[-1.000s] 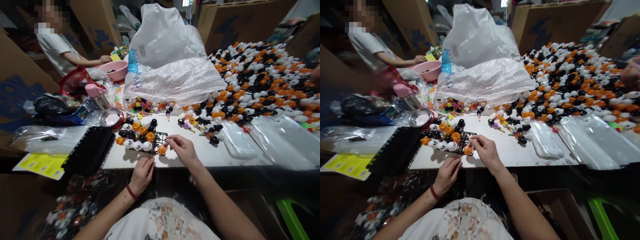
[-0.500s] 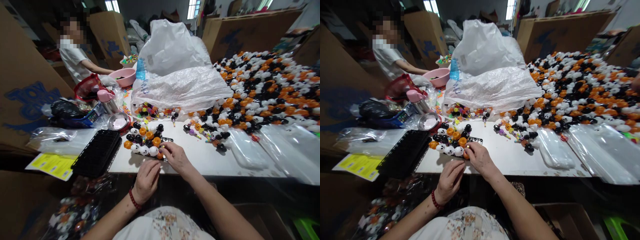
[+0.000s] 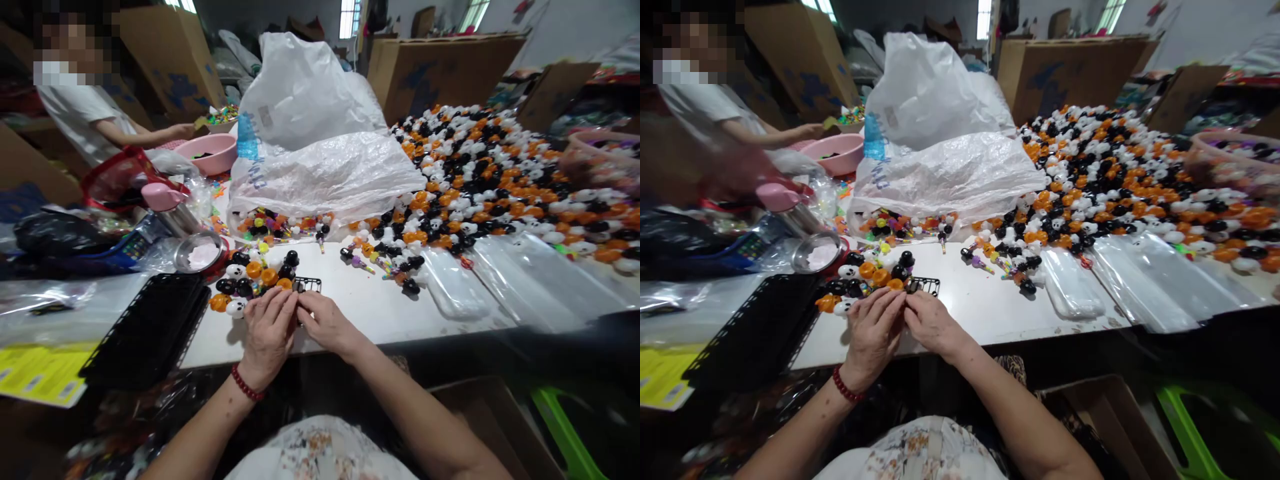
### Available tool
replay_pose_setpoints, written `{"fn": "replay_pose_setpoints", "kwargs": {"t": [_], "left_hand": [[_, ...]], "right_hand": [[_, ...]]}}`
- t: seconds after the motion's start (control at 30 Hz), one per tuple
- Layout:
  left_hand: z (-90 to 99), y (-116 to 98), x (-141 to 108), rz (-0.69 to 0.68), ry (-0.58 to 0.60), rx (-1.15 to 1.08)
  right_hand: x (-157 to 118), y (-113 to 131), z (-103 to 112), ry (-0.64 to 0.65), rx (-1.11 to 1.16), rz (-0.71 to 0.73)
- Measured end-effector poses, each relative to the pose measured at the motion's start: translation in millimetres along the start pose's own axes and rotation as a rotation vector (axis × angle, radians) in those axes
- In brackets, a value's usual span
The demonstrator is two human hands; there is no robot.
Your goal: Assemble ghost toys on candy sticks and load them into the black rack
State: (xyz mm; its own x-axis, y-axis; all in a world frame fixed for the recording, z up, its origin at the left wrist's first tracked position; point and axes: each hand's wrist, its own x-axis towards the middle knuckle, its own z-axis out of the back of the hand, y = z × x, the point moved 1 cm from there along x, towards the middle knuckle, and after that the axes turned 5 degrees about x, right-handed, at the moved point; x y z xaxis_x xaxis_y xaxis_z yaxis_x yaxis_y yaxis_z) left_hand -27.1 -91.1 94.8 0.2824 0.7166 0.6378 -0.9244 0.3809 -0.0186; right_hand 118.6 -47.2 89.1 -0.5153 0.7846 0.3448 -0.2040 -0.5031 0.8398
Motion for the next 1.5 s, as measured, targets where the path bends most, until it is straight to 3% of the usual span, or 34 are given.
{"fn": "replay_pose_setpoints", "kwargs": {"t": [0.1, 0.23, 0.33, 0.43, 0.57, 0.77, 0.9, 1.13, 1.3, 1.5], "left_hand": [[-3.6, 1.0, 2.3, 0.005, -0.058, 0.012], [-5.5, 4.7, 5.3, -0.029, -0.076, -0.001], [-5.4, 7.2, 7.3, -0.048, -0.058, -0.011], [-4.4, 7.7, 9.4, -0.046, -0.056, -0.023], [-2.1, 6.0, 13.4, -0.053, -0.064, -0.044], [-1.8, 7.4, 18.5, -0.07, -0.039, -0.024], [-2.4, 11.3, 20.6, -0.095, -0.016, 0.001], [-1.6, 20.9, 31.7, -0.173, 0.06, -0.085], [2.8, 20.9, 48.3, -0.274, 0.219, -0.078], [3.2, 16.8, 57.2, -0.389, 0.315, -0.036]], "right_hand": [[0.7, -25.2, 22.8, -0.093, -0.029, -0.075], [3.2, -80.6, 73.4, -0.333, -0.497, -0.31], [2.2, -113.9, 102.2, -0.339, -0.776, -0.471], [-1.6, -126.1, 110.2, -0.313, -0.805, -0.501], [-7.3, -111.9, 90.0, -0.342, -0.592, -0.474], [-17.1, -71.5, 19.9, -0.238, 0.306, -0.56], [-22.2, -60.5, -15.5, -0.208, 0.612, -0.538], [-26.2, -57.0, -26.9, -0.197, 0.57, -0.516], [-29.4, -61.5, -34.1, -0.231, 0.533, -0.537], [-27.9, -56.3, -33.0, -0.186, 0.269, -0.423]]}}
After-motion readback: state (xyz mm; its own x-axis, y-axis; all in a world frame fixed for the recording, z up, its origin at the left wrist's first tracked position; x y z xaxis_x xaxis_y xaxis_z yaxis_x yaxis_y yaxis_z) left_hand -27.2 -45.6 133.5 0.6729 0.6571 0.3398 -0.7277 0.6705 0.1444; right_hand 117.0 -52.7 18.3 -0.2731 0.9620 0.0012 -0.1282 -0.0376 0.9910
